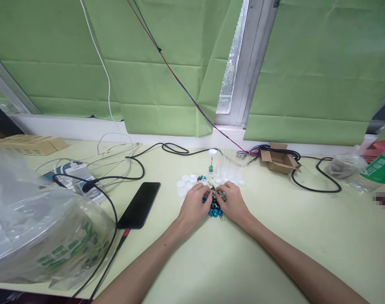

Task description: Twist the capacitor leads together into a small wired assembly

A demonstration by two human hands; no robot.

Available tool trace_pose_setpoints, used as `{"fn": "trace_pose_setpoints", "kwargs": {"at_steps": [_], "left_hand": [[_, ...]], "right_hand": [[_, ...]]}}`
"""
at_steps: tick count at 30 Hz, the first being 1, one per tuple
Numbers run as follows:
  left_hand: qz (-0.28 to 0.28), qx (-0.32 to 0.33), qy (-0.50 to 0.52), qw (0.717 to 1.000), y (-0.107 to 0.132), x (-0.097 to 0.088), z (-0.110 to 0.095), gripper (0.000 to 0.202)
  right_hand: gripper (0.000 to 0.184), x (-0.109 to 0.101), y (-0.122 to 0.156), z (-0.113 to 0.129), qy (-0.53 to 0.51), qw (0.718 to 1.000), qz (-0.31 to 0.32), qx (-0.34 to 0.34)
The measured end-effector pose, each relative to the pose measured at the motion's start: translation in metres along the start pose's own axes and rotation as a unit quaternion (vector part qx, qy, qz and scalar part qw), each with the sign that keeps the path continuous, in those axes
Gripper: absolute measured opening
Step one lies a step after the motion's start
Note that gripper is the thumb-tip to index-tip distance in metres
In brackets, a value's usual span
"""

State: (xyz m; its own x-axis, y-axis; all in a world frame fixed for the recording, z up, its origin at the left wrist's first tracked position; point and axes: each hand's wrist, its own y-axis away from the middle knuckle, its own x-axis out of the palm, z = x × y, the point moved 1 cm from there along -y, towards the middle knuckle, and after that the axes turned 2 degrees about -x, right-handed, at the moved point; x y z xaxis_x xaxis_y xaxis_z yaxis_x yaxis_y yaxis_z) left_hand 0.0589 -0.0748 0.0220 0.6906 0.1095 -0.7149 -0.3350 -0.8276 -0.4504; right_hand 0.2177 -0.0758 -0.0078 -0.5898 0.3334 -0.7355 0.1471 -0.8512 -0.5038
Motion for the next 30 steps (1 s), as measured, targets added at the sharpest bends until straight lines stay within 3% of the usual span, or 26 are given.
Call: {"fn": "trace_pose_setpoints", "kwargs": {"at_steps": [15,25,30], "left_hand": [[-0.059,-0.054,-0.064,0.995,-0.006,-0.011,0.008,0.02],[0.013,-0.106,-0.109,0.988,-0.004,-0.009,0.025,0.019],[0.009,-0.105,-0.098,0.99,-0.004,-0.008,0.025,0.019]], "right_hand": [[0.013,0.002,-0.002,-0.003,0.014,1.0,0.001,-0.001],[0.009,0.004,-0.003,-0.006,0.046,0.999,0.021,-0.007],[0.011,0.0,-0.004,-0.002,0.054,0.998,0.037,-0.004]]}}
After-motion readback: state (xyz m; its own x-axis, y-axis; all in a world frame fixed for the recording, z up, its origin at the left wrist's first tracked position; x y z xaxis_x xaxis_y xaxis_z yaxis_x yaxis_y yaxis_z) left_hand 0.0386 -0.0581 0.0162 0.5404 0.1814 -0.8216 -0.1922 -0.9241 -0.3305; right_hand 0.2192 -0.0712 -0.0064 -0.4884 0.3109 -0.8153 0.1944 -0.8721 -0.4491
